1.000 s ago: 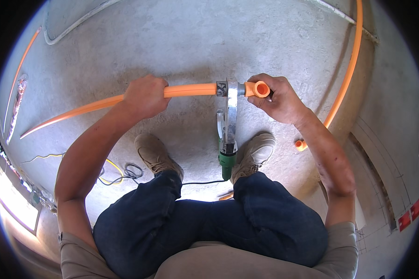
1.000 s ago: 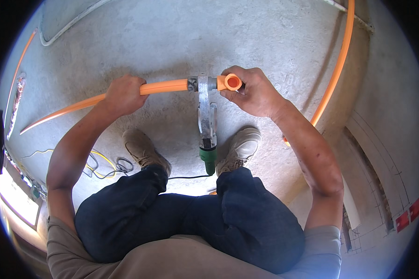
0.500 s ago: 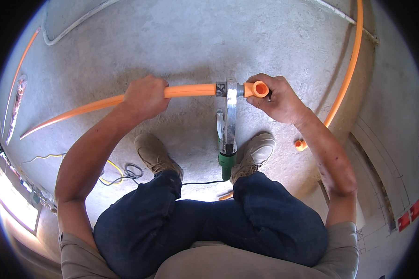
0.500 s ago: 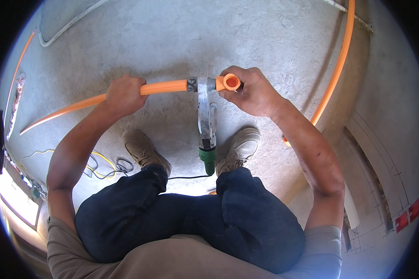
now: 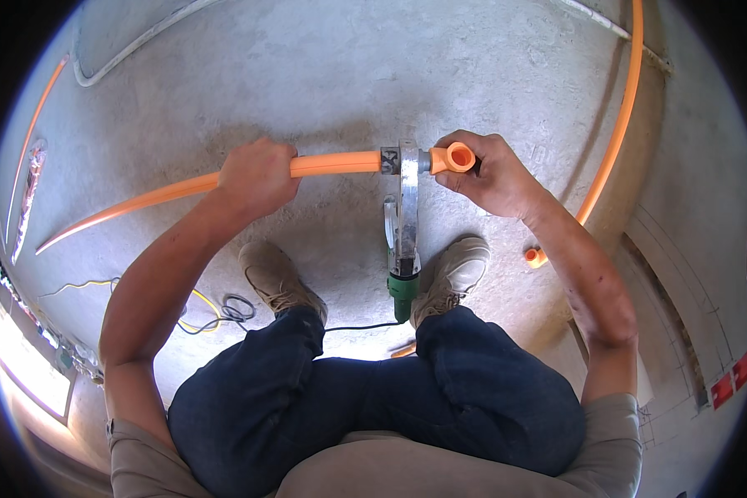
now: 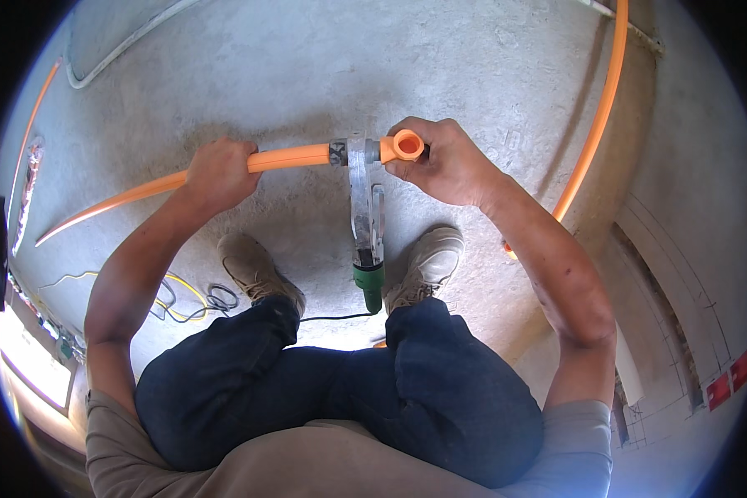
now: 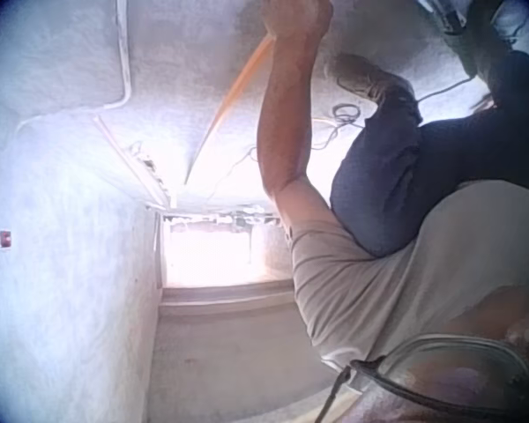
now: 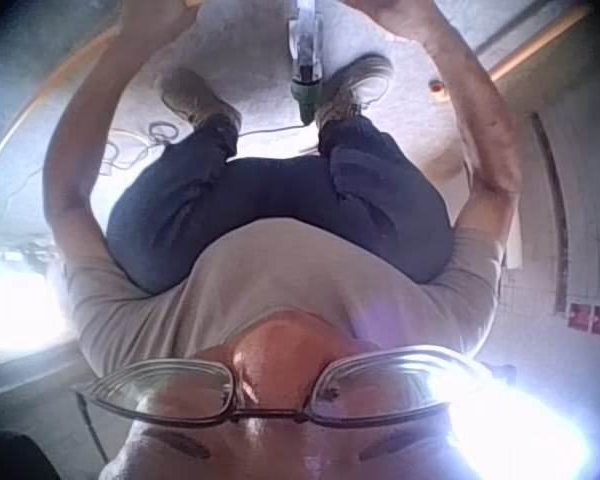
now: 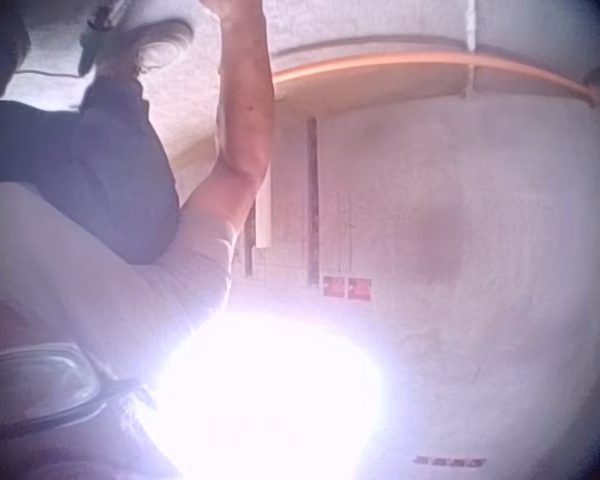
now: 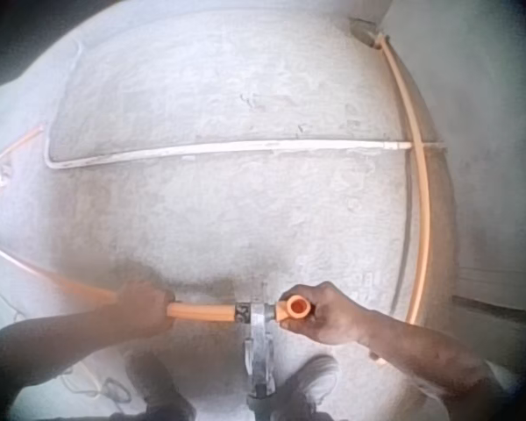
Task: The person uses a pipe heating tool to join orange plastic pipes and fittings together by hand, then measures and fits them into pre-cut grooves in the wall, eventually attaching a valve to one pipe end.
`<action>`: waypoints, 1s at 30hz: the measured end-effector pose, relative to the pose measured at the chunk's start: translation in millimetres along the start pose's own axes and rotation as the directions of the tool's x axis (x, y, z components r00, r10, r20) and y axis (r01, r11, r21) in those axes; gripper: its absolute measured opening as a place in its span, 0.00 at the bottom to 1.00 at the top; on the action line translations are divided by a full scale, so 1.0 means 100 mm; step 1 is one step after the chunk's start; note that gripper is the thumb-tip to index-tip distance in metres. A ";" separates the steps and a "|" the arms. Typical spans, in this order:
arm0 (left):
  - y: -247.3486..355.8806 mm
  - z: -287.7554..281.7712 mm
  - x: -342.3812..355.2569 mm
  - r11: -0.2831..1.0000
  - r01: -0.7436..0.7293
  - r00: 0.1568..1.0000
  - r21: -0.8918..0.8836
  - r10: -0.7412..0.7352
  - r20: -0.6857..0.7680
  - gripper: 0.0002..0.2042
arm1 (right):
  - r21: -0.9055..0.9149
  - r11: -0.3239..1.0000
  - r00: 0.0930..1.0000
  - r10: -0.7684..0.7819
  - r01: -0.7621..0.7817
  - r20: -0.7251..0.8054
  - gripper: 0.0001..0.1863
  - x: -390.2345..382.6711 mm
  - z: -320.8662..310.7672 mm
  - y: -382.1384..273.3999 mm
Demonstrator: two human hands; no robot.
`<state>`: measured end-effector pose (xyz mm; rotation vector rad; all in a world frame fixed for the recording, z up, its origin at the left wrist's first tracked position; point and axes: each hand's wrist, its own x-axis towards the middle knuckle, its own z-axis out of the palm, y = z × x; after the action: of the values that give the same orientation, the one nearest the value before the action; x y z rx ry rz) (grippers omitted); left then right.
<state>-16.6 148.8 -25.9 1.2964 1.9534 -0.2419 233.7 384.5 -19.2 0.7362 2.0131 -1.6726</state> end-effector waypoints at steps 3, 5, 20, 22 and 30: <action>0.01 -0.01 0.02 1.000 0.024 0.999 -0.002 -0.024 0.046 0.10 | -0.007 0.999 0.998 0.051 -0.051 0.028 0.14 0.01 -0.02 -0.05; 0.01 -0.02 0.01 1.000 0.027 0.999 -0.003 -0.026 0.041 0.10 | -0.011 0.996 0.994 0.094 -0.093 0.051 0.16 0.01 -0.03 -0.09; 0.02 -0.04 0.03 1.000 0.005 0.998 -0.022 -0.004 0.060 0.10 | -0.006 1.000 1.000 0.023 -0.023 0.010 0.14 0.01 0.01 -0.01; 0.02 -0.05 0.04 1.000 0.015 0.997 -0.027 -0.013 0.073 0.10 | -0.015 1.000 1.000 0.009 -0.009 -0.003 0.14 0.01 0.02 -0.01; 0.02 -0.04 0.06 0.999 0.012 0.993 -0.031 -0.009 0.115 0.11 | -0.042 0.997 0.998 -0.058 0.057 -0.018 0.15 0.00 0.03 -0.02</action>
<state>-18.1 156.3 -26.4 1.2253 1.8603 -0.2831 232.5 380.9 -18.1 0.6887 2.0944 -1.6566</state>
